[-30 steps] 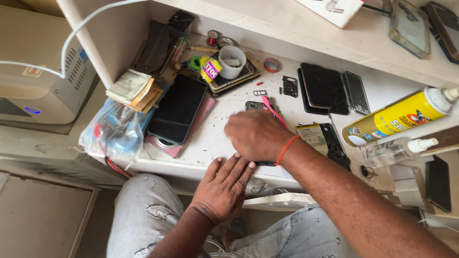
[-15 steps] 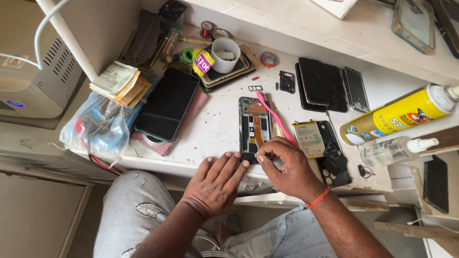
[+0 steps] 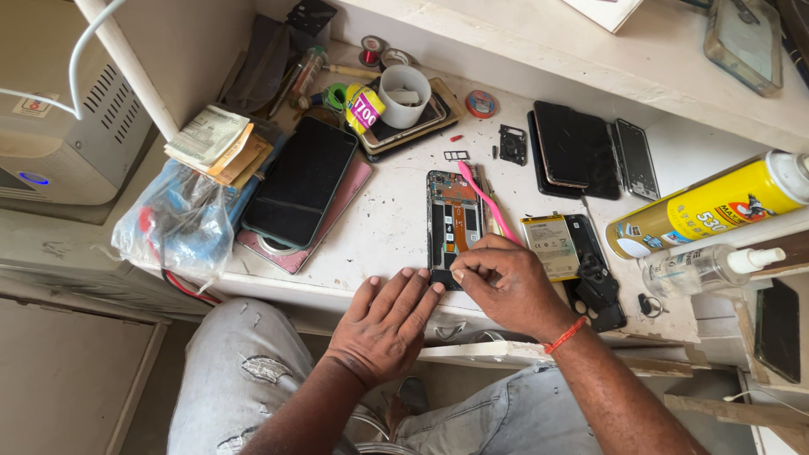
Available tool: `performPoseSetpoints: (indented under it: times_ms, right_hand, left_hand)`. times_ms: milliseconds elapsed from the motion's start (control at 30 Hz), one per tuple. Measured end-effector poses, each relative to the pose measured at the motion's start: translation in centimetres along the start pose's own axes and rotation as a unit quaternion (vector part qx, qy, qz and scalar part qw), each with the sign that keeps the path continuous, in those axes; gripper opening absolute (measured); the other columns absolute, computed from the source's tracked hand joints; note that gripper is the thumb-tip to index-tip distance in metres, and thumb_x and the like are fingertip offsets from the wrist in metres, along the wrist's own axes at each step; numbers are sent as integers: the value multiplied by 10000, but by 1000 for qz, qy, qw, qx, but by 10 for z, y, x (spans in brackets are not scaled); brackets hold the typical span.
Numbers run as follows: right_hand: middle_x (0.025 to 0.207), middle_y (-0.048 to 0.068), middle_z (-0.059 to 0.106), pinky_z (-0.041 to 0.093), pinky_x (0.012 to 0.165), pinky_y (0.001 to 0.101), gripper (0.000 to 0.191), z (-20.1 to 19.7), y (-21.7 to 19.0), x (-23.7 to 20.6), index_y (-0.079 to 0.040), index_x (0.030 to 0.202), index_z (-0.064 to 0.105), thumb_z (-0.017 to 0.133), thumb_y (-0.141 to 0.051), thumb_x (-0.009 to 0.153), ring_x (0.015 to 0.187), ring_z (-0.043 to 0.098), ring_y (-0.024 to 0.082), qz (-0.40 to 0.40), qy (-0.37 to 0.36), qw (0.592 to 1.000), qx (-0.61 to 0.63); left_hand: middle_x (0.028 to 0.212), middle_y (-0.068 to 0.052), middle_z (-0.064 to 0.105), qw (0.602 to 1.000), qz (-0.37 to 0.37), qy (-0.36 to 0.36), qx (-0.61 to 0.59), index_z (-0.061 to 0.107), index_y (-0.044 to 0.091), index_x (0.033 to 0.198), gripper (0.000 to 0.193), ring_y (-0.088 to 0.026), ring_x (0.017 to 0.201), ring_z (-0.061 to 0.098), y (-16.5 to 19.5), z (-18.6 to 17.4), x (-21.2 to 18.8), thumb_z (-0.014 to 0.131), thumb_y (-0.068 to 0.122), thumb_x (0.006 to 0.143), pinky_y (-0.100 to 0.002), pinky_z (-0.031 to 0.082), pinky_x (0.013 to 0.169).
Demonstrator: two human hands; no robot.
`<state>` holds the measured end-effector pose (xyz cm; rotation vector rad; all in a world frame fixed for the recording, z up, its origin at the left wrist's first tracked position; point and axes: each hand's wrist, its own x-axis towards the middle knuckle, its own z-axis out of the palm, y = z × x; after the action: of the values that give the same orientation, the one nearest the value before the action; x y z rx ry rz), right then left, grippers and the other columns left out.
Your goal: The person repairs a disassembled smartphone on a cluttered workbench. They use a screwdriver to unscrew components from the phone's exposed internals, manipulate small parts and connectors by hand, reposition the phone body, and handle other phone parts and tools on the bench.
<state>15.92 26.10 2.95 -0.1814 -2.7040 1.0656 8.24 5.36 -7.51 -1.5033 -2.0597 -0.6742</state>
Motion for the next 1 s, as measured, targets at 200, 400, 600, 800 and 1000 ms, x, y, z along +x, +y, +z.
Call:
performPoseSetpoints:
  times_ms: [200, 400, 600, 800, 1000]
  right_hand:
    - [813, -14, 622, 493, 570, 221, 64, -2, 0, 7, -48, 922, 781, 772, -73, 864, 660, 569, 40, 24, -28, 999, 1]
    - [811, -16, 613, 486, 569, 218, 71, -1, -1, 10, -50, 930, 784, 779, -85, 868, 663, 555, 37, 29, -41, 999, 3]
    - [813, -17, 636, 504, 569, 223, 84, -3, -3, 11, -51, 921, 795, 793, -97, 851, 665, 582, 38, 55, -39, 998, 0]
    - [810, -5, 661, 519, 577, 233, 85, -6, 0, 14, -39, 926, 793, 783, -93, 861, 667, 603, 47, 65, -58, 996, 12]
    - [789, 5, 666, 527, 578, 239, 56, -7, -4, 17, -29, 869, 761, 773, -83, 856, 649, 603, 53, 57, -70, 996, -9]
  left_hand:
    - [1550, -80, 503, 1000, -2, 0, 3, 495, 148, 1514, 630, -239, 1422, 460, -2, 1, -1, 611, 246, 903, -493, 343, 1125]
    - [1555, -87, 495, 1000, -3, -14, -3, 482, 149, 1520, 649, -243, 1426, 451, -4, 0, -3, 615, 253, 894, -496, 336, 1126]
    - [1562, -84, 487, 1000, -1, -19, -1, 466, 149, 1533, 670, -239, 1432, 445, -5, -2, -3, 613, 251, 888, -497, 332, 1132]
    - [1564, -91, 480, 1000, -1, -31, -3, 461, 147, 1533, 676, -245, 1429, 442, -5, -3, -2, 611, 254, 882, -500, 334, 1124]
    - [1565, -88, 474, 1000, -1, -30, -4, 458, 144, 1532, 685, -245, 1429, 442, -4, -3, -2, 614, 254, 873, -506, 331, 1126]
